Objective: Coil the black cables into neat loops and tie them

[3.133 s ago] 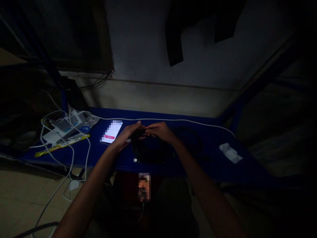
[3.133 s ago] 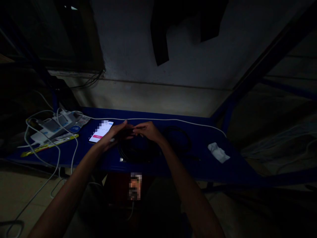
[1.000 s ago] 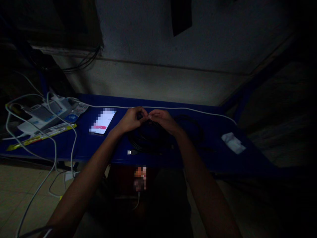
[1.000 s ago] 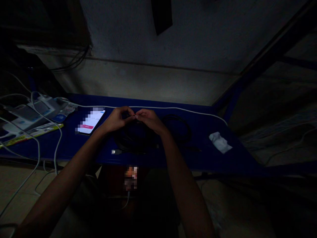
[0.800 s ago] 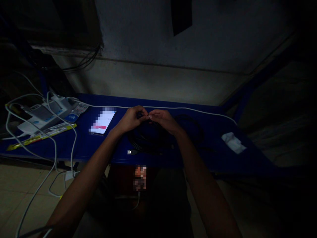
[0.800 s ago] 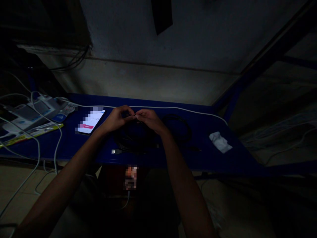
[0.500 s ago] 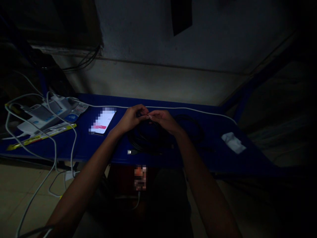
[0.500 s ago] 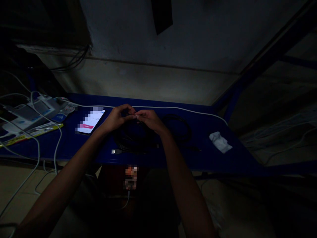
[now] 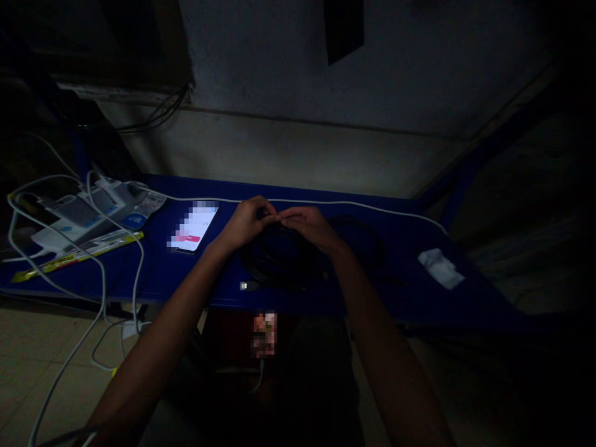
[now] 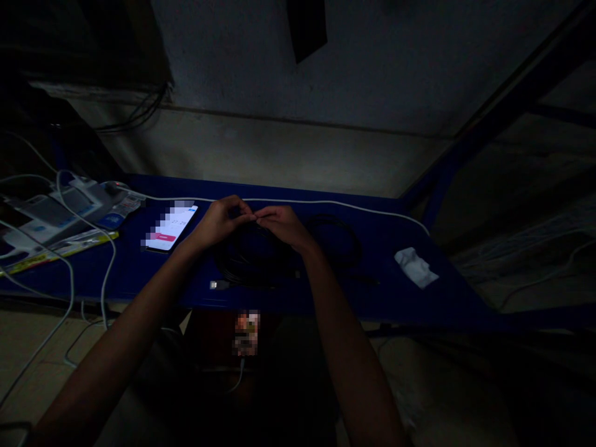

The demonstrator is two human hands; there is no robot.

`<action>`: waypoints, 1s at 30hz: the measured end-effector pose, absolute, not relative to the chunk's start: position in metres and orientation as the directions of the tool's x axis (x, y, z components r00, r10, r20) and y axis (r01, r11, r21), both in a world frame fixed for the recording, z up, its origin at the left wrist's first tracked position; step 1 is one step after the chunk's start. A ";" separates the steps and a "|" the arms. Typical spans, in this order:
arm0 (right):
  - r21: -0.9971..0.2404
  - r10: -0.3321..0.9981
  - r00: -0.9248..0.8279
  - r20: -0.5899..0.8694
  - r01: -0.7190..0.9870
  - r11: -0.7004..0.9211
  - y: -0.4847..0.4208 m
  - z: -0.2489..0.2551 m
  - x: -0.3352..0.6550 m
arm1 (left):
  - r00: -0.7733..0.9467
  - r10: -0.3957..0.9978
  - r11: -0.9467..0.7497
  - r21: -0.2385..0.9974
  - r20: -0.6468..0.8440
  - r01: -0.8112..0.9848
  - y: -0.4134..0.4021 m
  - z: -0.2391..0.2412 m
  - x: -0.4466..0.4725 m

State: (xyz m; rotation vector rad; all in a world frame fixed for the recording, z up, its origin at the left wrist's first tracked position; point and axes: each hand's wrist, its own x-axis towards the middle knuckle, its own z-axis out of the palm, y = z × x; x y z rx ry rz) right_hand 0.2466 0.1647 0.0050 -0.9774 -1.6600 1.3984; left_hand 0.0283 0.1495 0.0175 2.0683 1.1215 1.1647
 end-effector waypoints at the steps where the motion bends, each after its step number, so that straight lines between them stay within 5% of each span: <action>1: -0.991 0.897 -0.438 0.061 0.080 0.107 0.164 0.006 0.247 | 0.290 0.850 -0.526 0.741 0.439 0.418 0.150 0.017 0.028; 30: -0.962 0.879 -0.452 0.152 0.136 0.236 0.164 0.006 0.245 | 0.347 0.883 -0.443 0.808 0.317 0.388 0.152 0.012 0.027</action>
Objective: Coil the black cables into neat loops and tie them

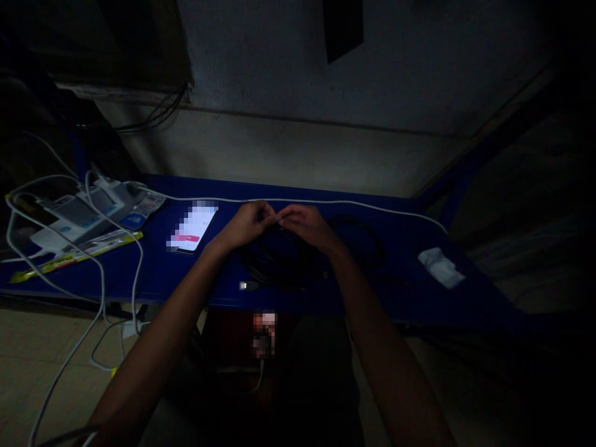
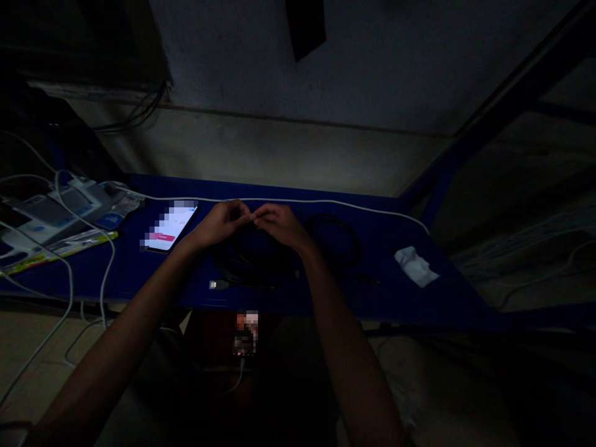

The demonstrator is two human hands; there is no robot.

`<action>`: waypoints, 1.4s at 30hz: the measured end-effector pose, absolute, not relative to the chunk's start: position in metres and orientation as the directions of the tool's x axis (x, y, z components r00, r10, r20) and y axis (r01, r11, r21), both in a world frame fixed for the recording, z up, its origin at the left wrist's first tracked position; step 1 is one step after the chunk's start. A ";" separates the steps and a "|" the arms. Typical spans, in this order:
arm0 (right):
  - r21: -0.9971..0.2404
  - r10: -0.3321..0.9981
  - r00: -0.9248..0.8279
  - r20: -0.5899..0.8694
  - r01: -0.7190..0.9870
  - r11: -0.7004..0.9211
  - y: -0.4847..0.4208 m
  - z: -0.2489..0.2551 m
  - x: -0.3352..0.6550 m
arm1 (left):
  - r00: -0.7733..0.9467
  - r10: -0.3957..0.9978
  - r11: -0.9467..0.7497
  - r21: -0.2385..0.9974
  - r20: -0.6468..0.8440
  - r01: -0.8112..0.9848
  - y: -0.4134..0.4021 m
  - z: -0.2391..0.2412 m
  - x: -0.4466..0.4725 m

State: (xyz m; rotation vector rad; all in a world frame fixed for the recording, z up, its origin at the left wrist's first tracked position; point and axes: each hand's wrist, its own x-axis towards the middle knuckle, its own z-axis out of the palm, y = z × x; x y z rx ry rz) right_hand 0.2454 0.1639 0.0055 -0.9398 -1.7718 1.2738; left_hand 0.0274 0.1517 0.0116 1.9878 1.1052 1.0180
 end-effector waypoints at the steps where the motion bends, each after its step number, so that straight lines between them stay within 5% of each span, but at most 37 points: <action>1: -0.962 0.881 -0.450 0.148 0.139 0.234 0.164 0.005 0.245 | 0.354 0.880 -0.447 0.808 0.318 0.385 0.152 0.011 0.027; 42: -0.947 0.864 -0.466 0.191 0.144 0.287 0.171 -0.002 0.246 | 0.342 0.860 -0.487 0.808 0.378 0.332 0.147 0.018 0.028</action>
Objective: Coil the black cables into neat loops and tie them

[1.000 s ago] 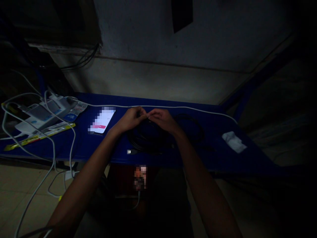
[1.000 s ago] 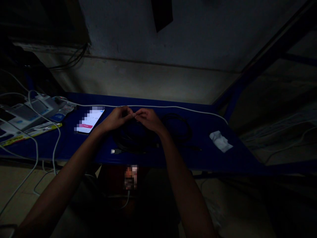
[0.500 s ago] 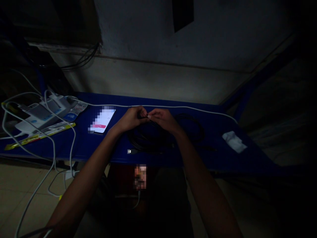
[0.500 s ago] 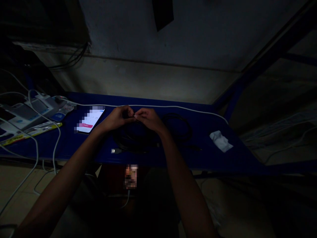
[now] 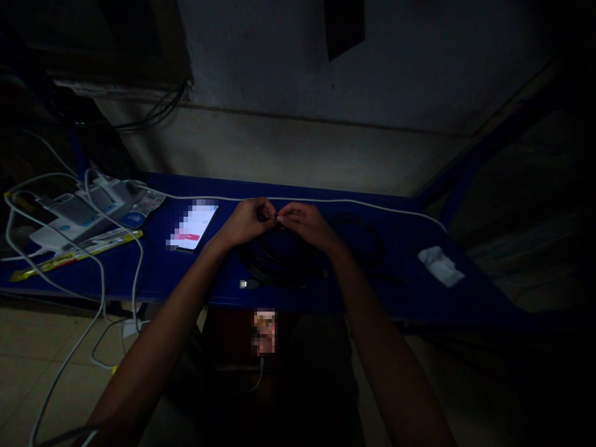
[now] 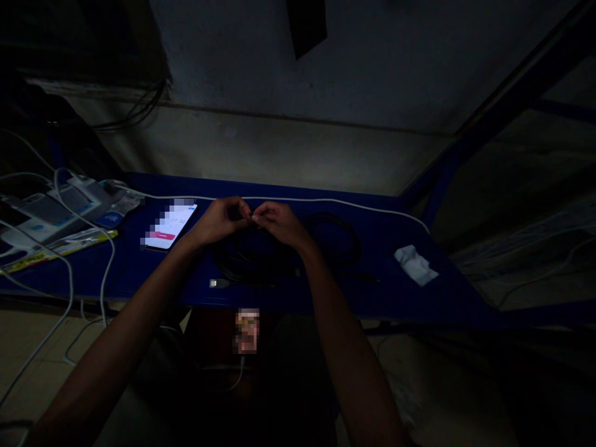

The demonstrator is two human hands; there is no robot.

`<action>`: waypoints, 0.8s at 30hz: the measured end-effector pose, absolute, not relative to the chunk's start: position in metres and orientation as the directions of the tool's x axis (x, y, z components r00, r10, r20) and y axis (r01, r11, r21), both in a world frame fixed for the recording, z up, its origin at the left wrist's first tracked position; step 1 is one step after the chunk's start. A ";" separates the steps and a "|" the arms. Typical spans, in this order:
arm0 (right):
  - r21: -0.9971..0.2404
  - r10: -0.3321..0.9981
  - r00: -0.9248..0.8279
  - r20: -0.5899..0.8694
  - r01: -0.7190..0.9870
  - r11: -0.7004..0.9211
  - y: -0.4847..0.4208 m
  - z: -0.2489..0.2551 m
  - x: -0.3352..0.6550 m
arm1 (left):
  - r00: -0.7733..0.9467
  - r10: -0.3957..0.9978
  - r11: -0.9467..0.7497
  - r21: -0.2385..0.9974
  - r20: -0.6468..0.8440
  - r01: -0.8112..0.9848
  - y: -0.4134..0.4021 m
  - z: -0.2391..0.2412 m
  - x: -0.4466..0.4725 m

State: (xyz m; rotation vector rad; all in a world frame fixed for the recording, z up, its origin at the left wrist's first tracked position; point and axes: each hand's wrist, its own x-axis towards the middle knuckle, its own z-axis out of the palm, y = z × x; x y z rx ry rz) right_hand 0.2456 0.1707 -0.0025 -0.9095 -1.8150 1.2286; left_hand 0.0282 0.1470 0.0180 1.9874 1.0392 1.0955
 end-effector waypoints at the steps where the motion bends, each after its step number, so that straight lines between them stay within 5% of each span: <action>1: -0.946 0.861 -0.471 0.194 0.144 0.291 0.170 -0.001 0.246 | 0.339 0.862 -0.485 0.809 0.378 0.332 0.147 0.018 0.028; 24: -0.941 0.856 -0.473 0.209 0.139 0.307 0.166 0.001 0.244 | 0.306 0.877 -0.468 0.805 0.372 0.364 0.144 0.025 0.028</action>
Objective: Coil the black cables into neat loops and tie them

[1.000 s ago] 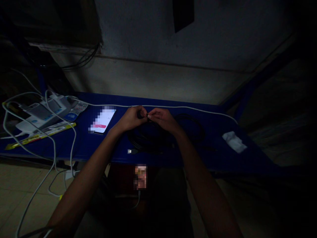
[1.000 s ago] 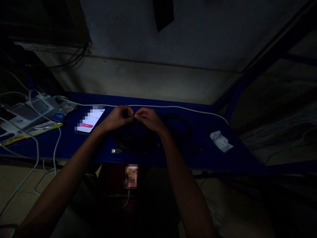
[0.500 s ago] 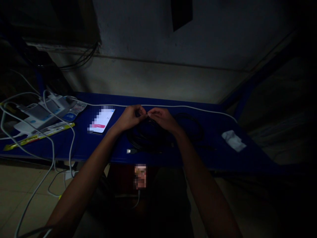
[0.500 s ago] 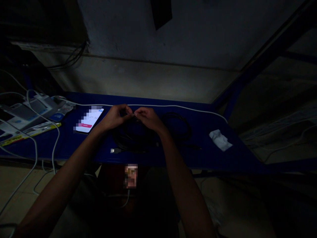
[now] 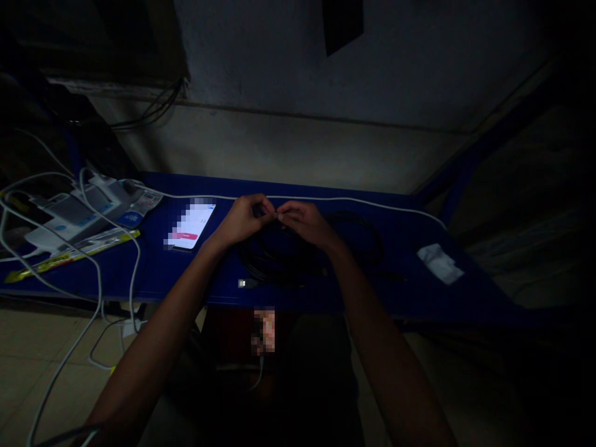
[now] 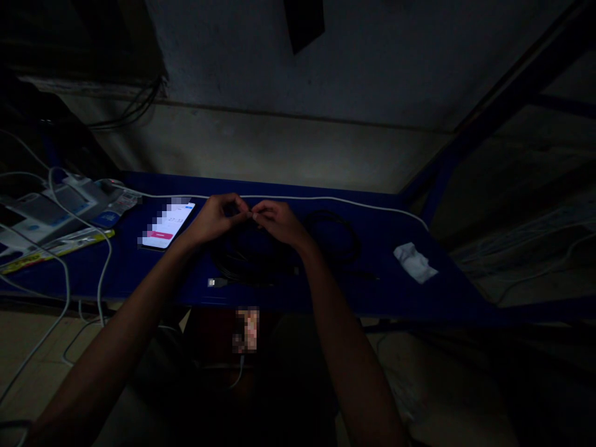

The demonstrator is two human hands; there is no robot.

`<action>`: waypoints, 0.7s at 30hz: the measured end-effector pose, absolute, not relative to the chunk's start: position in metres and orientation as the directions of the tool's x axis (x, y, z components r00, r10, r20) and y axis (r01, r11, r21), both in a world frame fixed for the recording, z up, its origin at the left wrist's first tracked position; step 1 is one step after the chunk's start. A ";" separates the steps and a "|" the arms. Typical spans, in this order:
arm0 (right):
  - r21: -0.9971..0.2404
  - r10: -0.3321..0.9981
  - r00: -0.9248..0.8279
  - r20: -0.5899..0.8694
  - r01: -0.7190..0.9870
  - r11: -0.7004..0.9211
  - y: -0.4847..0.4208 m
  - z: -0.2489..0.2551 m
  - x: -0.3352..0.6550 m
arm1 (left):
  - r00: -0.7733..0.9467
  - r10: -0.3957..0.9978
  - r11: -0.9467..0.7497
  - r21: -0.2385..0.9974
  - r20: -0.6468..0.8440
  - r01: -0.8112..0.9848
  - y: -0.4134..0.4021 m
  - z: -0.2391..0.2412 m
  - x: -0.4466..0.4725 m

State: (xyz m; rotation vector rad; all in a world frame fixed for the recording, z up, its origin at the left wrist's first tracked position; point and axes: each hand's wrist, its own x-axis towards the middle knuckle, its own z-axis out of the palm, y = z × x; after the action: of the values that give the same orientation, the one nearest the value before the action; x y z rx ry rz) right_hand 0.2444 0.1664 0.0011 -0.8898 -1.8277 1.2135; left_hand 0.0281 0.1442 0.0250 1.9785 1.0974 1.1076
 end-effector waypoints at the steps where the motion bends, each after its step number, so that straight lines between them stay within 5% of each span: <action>1: -0.939 0.850 -0.478 0.220 0.131 0.317 0.166 0.001 0.244 | 0.304 0.878 -0.466 0.807 0.370 0.363 0.144 0.026 0.028; 14: -0.933 0.867 -0.456 0.201 0.181 0.312 0.167 -0.001 0.244 | 0.287 0.895 -0.431 0.829 0.342 0.356 0.145 0.025 0.028; 21: -0.938 0.862 -0.459 0.214 0.150 0.313 0.170 -0.004 0.244 | 0.378 0.808 -0.572 0.756 0.452 0.318 0.143 0.025 0.027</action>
State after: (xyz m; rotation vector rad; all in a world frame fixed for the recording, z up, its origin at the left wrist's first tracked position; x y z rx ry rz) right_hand 0.2444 0.1703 -0.0044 -0.9028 -1.8251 1.1929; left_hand 0.0272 0.1434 0.0252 2.0781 0.9658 1.1325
